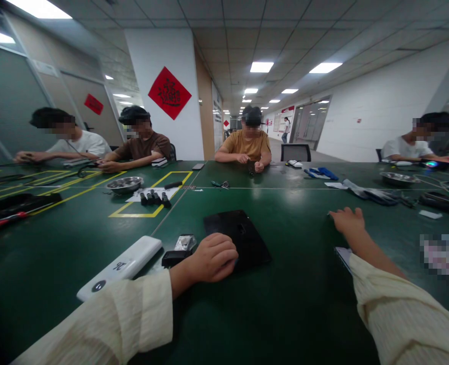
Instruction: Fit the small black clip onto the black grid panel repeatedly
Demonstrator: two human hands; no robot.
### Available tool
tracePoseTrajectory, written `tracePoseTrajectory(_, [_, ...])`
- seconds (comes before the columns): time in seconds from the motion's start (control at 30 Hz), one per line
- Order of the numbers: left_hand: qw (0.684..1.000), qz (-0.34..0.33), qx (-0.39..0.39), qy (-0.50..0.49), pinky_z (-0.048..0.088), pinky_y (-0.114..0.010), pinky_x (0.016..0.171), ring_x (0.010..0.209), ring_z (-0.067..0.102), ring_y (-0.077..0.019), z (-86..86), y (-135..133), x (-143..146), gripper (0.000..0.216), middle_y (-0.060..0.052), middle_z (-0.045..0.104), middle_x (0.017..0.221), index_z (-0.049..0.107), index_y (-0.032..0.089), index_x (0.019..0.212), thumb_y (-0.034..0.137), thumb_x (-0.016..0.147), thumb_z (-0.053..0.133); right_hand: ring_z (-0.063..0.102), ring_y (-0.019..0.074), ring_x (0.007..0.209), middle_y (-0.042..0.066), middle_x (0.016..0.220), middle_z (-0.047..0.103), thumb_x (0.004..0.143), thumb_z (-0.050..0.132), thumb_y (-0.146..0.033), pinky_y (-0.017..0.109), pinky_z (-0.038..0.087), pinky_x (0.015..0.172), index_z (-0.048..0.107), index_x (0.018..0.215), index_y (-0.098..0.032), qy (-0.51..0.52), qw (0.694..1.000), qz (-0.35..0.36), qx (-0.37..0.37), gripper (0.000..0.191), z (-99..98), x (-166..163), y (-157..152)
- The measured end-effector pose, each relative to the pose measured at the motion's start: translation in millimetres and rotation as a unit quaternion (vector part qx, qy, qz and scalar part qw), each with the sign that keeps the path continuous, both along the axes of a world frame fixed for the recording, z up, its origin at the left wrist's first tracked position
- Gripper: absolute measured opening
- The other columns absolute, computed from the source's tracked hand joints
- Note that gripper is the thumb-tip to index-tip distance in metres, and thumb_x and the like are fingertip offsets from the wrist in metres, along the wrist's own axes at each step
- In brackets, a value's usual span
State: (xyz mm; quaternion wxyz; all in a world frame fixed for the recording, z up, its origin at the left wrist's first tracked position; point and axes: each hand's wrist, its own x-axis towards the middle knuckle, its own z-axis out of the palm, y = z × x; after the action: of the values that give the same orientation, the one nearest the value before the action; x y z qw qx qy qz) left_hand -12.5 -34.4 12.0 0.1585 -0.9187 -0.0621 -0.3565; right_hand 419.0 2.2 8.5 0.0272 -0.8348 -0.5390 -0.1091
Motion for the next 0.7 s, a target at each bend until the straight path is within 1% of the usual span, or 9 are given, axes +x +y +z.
tracePoseTrajectory(0.07, [1.0, 0.0, 0.0, 0.0, 0.044, -0.029, 0.076, 0.078, 0.056, -0.0137, 0.1, 0.2, 0.0, 0.01, -0.004, 0.064, 0.082, 0.054, 0.017, 0.086, 0.019, 0.081, 0.046, 0.049, 0.0262, 0.102, 0.016, 0.1, 0.063, 0.077, 0.042, -0.008, 0.044, 0.024, 0.088, 0.07, 0.088, -0.02, -0.007, 0.999, 0.011, -0.045, 0.032, -1.7, 2.9, 5.9])
tracePoseTrajectory(0.13, [1.0, -0.002, 0.003, -0.001, 0.044, -0.029, 0.077, 0.079, 0.055, -0.0138, 0.1, 0.3, -0.2, 0.011, -0.004, 0.063, 0.083, 0.053, 0.016, 0.087, 0.018, 0.08, 0.045, 0.047, 0.0274, 0.106, 0.017, 0.104, 0.062, 0.08, 0.042, -0.014, 0.045, 0.022, 0.09, 0.069, 0.09, -0.018, -0.019, 0.997, 0.013, -0.071, 0.029, -1.9, 1.2, 10.0])
tracePoseTrajectory(0.23, [1.0, 0.003, 0.001, 0.007, 0.044, -0.029, 0.078, 0.081, 0.055, -0.0141, -1.0, 1.1, -0.8, 0.013, -0.004, 0.063, 0.083, 0.053, 0.017, 0.089, 0.017, 0.08, 0.045, 0.044, 0.0299, 0.109, 0.019, 0.106, 0.061, 0.085, 0.042, -0.027, 0.045, 0.02, 0.091, 0.069, 0.088, -0.015, -0.036, 0.996, 0.012, -0.079, 0.03, -2.3, -6.8, 13.5])
tracePoseTrajectory(0.3, [1.0, 0.012, -0.006, 0.022, 0.044, -0.029, 0.079, 0.082, 0.055, -0.0142, -2.2, 2.0, -1.3, 0.015, -0.004, 0.063, 0.084, 0.053, 0.017, 0.091, 0.018, 0.08, 0.044, 0.044, 0.0308, 0.11, 0.02, 0.106, 0.06, 0.085, 0.042, -0.031, 0.045, 0.02, 0.092, 0.069, 0.087, -0.014, -0.044, 0.996, 0.009, -0.072, 0.032, -3.4, -12.8, 15.5])
tracePoseTrajectory(0.37, [0.999, 0.015, -0.011, 0.039, 0.044, -0.029, 0.08, 0.083, 0.055, -0.0142, -3.4, 3.0, -1.7, 0.017, -0.005, 0.063, 0.086, 0.053, 0.017, 0.093, 0.018, 0.08, 0.042, 0.046, 0.0309, 0.108, 0.019, 0.104, 0.06, 0.085, 0.042, -0.028, 0.044, 0.024, 0.088, 0.069, 0.089, -0.014, -0.043, 0.997, -0.005, -0.063, 0.031, -5.3, -17.2, 18.1])
tracePoseTrajectory(0.47, [0.998, 0.012, -0.02, 0.055, 0.044, -0.03, 0.082, 0.084, 0.055, -0.0142, -4.4, 3.9, -2.0, 0.019, -0.006, 0.063, 0.088, 0.053, 0.016, 0.096, 0.017, 0.081, 0.041, 0.049, 0.0304, 0.104, 0.02, 0.104, 0.06, 0.084, 0.039, -0.023, 0.041, 0.03, 0.079, 0.068, 0.095, -0.014, -0.028, 0.998, -0.03, -0.054, 0.033, -7.9, -20.7, 21.7])
tracePoseTrajectory(0.57, [0.998, 0.008, -0.024, 0.049, 0.044, -0.03, 0.081, 0.085, 0.055, -0.0148, -5.1, 4.1, -1.8, 0.02, -0.006, 0.063, 0.089, 0.054, 0.016, 0.096, 0.018, 0.082, 0.041, 0.051, 0.0299, 0.103, 0.021, 0.104, 0.06, 0.085, 0.037, -0.023, 0.038, 0.031, 0.075, 0.068, 0.097, -0.012, -0.02, 0.997, -0.041, -0.055, 0.035, -7.9, -23.2, 23.5])
tracePoseTrajectory(0.7, [0.999, 0.009, -0.025, 0.045, 0.043, -0.03, 0.081, 0.087, 0.055, -0.0151, -5.5, 3.7, -1.5, 0.02, -0.005, 0.063, 0.09, 0.054, 0.016, 0.097, 0.018, 0.082, 0.041, 0.05, 0.0302, 0.103, 0.021, 0.103, 0.061, 0.082, 0.039, -0.021, 0.038, 0.031, 0.076, 0.068, 0.097, -0.009, -0.028, 0.997, -0.028, -0.067, 0.034, -3.7, -28.1, 24.2])
